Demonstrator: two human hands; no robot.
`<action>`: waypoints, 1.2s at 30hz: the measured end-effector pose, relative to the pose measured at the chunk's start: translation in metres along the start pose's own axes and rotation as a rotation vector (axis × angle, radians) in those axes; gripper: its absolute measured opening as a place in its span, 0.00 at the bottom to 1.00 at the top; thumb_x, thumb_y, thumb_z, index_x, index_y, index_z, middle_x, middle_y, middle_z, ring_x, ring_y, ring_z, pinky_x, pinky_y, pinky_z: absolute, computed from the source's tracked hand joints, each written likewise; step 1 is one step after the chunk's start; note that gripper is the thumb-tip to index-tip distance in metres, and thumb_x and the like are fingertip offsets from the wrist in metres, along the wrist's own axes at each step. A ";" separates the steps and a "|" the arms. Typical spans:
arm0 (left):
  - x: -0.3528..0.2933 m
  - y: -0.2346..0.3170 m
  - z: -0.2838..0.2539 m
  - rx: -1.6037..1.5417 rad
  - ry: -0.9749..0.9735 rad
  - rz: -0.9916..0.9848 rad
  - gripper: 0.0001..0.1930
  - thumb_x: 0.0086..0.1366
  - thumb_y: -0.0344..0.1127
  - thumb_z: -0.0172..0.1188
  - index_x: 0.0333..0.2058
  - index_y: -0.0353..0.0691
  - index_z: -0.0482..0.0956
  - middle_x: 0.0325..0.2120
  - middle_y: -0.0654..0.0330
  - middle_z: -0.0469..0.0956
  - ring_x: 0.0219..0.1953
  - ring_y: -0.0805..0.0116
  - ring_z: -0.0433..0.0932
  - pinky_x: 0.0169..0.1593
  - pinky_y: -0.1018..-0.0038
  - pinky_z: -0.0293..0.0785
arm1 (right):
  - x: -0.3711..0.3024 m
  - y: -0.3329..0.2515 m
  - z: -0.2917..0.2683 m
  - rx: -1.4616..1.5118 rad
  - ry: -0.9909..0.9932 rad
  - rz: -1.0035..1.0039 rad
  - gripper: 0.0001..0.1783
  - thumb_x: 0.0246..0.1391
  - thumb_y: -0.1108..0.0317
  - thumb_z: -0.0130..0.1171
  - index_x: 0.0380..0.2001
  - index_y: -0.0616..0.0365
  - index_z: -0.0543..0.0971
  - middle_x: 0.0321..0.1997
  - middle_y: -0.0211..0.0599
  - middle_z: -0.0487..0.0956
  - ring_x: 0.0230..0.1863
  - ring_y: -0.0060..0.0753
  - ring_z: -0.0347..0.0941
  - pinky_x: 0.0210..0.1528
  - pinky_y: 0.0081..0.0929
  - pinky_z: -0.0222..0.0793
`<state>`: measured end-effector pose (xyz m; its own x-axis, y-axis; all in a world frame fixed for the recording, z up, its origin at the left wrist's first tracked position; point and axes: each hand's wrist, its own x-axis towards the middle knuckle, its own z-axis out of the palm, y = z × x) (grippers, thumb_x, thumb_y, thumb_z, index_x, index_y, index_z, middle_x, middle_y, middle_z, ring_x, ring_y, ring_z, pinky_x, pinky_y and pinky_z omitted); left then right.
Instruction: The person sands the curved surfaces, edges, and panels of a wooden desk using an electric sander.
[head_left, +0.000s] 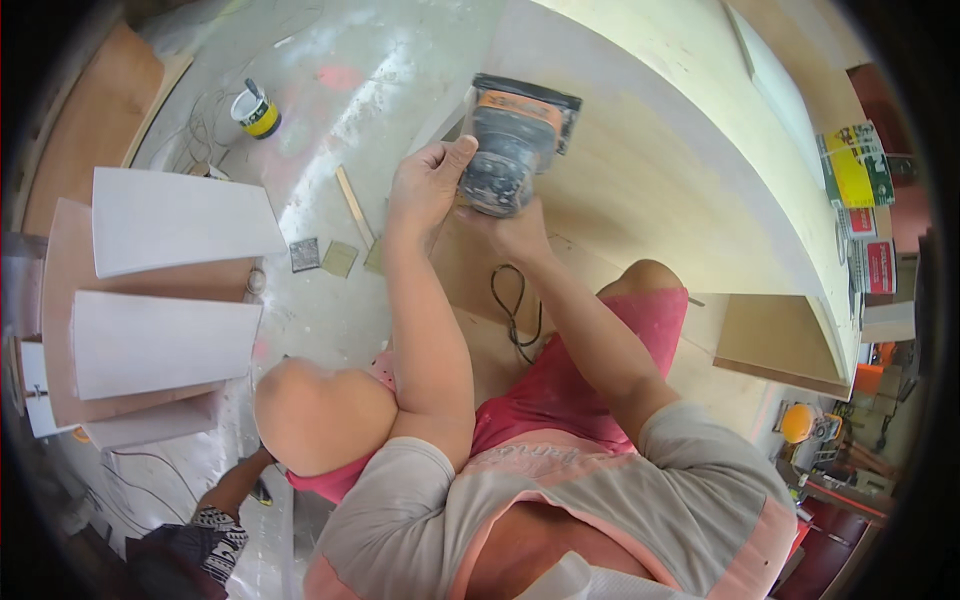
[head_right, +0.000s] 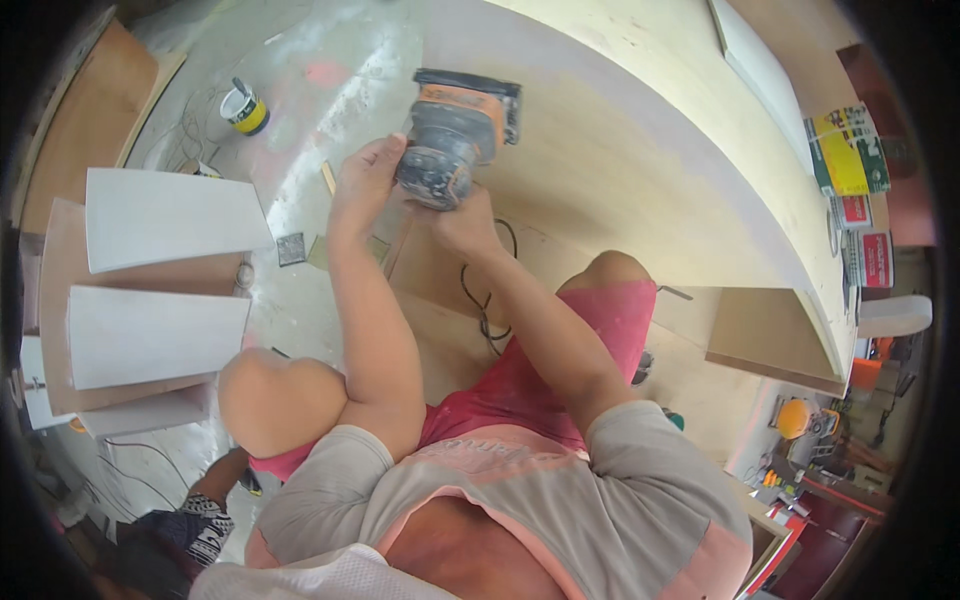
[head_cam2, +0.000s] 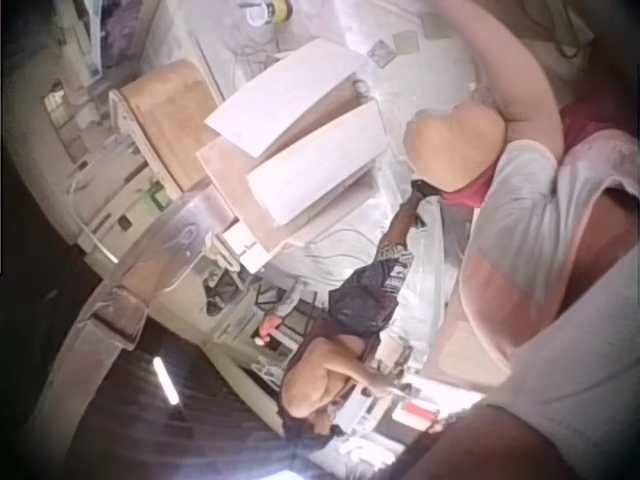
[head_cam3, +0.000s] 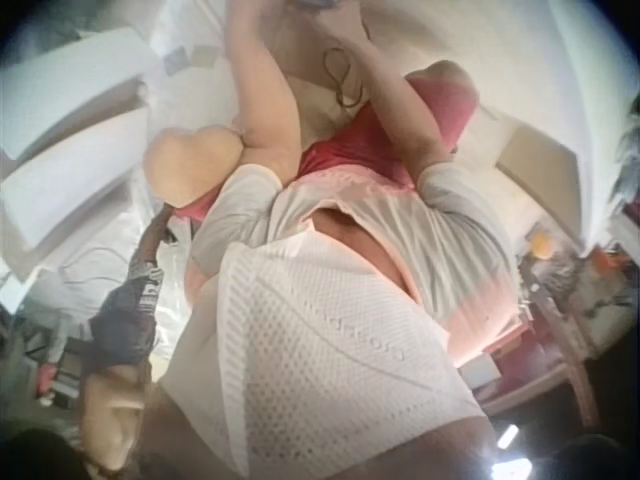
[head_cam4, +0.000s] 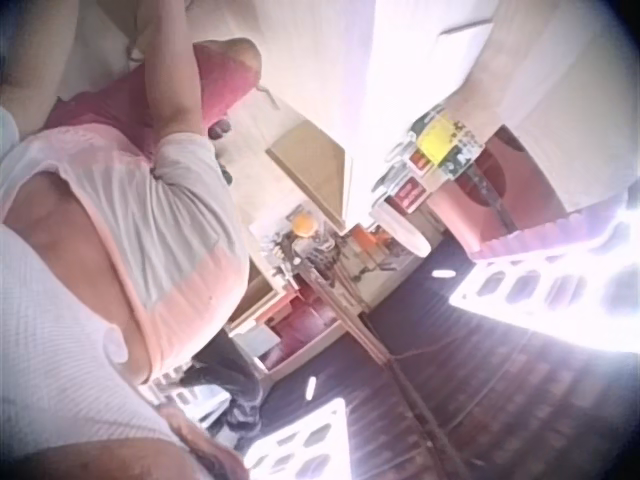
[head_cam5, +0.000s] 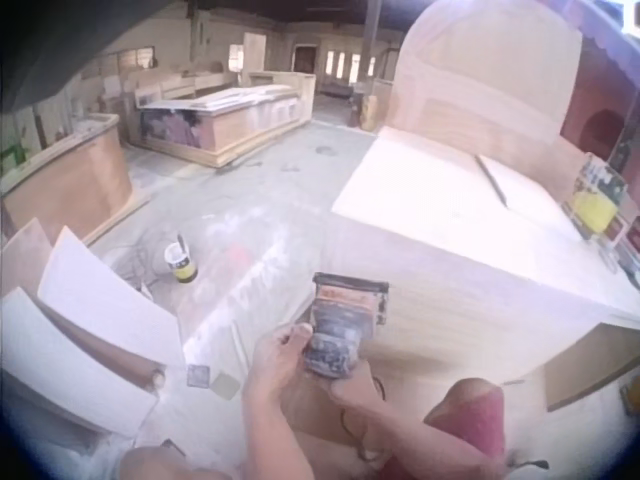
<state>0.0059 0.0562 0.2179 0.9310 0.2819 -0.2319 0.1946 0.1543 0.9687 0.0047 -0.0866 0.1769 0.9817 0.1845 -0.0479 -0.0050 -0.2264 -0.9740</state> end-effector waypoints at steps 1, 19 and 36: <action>-0.006 0.006 -0.004 0.037 -0.074 0.110 0.19 0.55 0.42 0.69 0.38 0.32 0.81 0.28 0.61 0.79 0.29 0.77 0.74 0.34 0.80 0.71 | 0.004 0.001 0.010 0.062 0.000 -0.016 0.20 0.37 0.68 0.73 0.37 0.59 0.81 0.35 0.32 0.82 0.39 0.22 0.76 0.44 0.25 0.71; -0.006 0.027 -0.023 -0.390 0.015 0.356 0.21 0.50 0.35 0.73 0.41 0.28 0.80 0.32 0.59 0.80 0.32 0.75 0.76 0.37 0.80 0.72 | 0.025 -0.048 0.044 0.110 -0.023 -0.128 0.26 0.34 0.71 0.73 0.42 0.58 0.79 0.41 0.34 0.82 0.42 0.26 0.77 0.46 0.27 0.73; 0.044 0.147 0.043 0.454 0.016 0.772 0.23 0.49 0.47 0.72 0.40 0.38 0.83 0.36 0.57 0.82 0.40 0.68 0.78 0.46 0.74 0.71 | -0.054 -0.039 -0.070 0.076 0.871 -0.088 0.44 0.30 0.63 0.78 0.52 0.64 0.66 0.47 0.42 0.76 0.48 0.32 0.73 0.49 0.29 0.70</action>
<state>0.0890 0.0503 0.3536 0.8492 0.1656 0.5015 -0.3778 -0.4729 0.7960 -0.0342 -0.1551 0.2331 0.7753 -0.6044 0.1835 0.0950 -0.1757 -0.9799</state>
